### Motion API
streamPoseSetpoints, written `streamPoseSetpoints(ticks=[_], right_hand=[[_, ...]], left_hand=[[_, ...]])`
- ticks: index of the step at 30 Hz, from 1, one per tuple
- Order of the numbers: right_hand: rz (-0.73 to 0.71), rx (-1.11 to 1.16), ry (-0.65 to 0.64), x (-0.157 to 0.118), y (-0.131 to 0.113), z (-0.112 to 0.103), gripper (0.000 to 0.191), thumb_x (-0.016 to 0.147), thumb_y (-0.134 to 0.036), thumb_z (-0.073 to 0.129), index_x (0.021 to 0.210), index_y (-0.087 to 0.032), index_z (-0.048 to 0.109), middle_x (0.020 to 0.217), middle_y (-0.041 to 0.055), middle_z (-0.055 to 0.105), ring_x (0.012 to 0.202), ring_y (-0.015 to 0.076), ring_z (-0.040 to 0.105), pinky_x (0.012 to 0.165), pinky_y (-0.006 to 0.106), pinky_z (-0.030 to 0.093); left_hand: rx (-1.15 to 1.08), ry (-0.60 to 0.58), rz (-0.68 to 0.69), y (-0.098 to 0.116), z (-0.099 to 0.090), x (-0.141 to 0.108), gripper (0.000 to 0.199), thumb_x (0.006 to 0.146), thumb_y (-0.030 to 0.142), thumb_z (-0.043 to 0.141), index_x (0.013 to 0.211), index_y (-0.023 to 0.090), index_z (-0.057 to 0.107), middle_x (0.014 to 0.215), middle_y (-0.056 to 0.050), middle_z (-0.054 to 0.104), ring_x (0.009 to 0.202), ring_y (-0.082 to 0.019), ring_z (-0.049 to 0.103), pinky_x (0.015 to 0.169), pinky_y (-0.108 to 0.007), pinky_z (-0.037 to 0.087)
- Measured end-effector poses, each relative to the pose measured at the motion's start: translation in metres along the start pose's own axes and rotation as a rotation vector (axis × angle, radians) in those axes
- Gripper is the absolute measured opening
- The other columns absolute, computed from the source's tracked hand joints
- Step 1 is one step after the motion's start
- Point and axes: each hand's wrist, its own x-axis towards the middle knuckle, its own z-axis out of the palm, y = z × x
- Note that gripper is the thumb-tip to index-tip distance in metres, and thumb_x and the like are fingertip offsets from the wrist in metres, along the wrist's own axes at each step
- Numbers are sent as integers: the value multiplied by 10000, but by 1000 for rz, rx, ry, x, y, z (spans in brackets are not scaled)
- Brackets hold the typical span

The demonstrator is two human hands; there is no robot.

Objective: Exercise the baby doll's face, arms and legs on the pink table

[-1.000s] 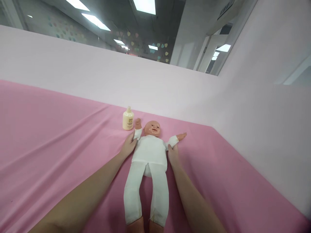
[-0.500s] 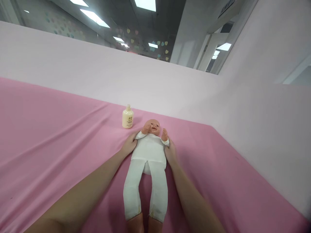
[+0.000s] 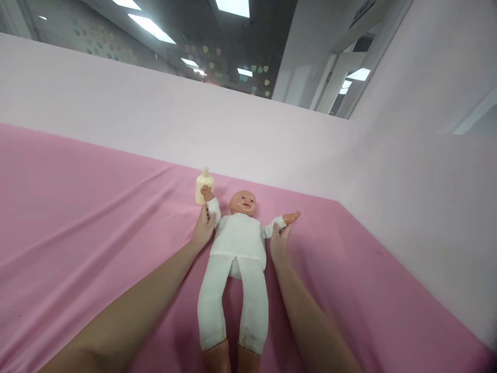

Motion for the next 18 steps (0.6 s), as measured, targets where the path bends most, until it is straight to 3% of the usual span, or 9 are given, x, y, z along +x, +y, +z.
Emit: streamPoseSetpoints(ticks=[3, 7, 12, 18], right_hand=[[76, -34, -62, -4, -4, 3, 698, 912, -407, 494, 1573, -221, 374, 1476, 121, 504, 1366, 261, 498, 1154, 430, 433], [44, -126, -176, -6, -3, 4, 586, 847, -291, 509, 1421, -195, 576, 1421, 116, 546, 1337, 251, 494, 1191, 445, 391], [-39, -187, -299, -3, 1, 4, 575, 813, -178, 428, 1340, -213, 656, 1410, 78, 578, 1349, 225, 486, 1236, 437, 337], [4, -170, -245, -6, -7, 6, 555, 825, -212, 460, 1352, -186, 630, 1413, 99, 577, 1345, 245, 492, 1223, 455, 353]], left_hand=[[18, -52, 80, 3, 1, -1, 551, 978, 370, 474, 1500, 205, 413, 1478, -140, 537, 1351, -264, 530, 1147, -455, 427], [103, -159, 200, 7, 1, -4, 518, 955, 264, 453, 1467, 211, 507, 1501, -102, 542, 1401, -246, 491, 1216, -459, 363], [210, -273, 276, 12, 2, -4, 502, 919, 163, 380, 1351, 210, 631, 1395, -74, 630, 1372, -228, 514, 1229, -455, 355], [180, -211, 217, 8, 4, -6, 469, 937, 193, 403, 1380, 194, 557, 1407, -100, 606, 1341, -242, 535, 1204, -478, 381]])
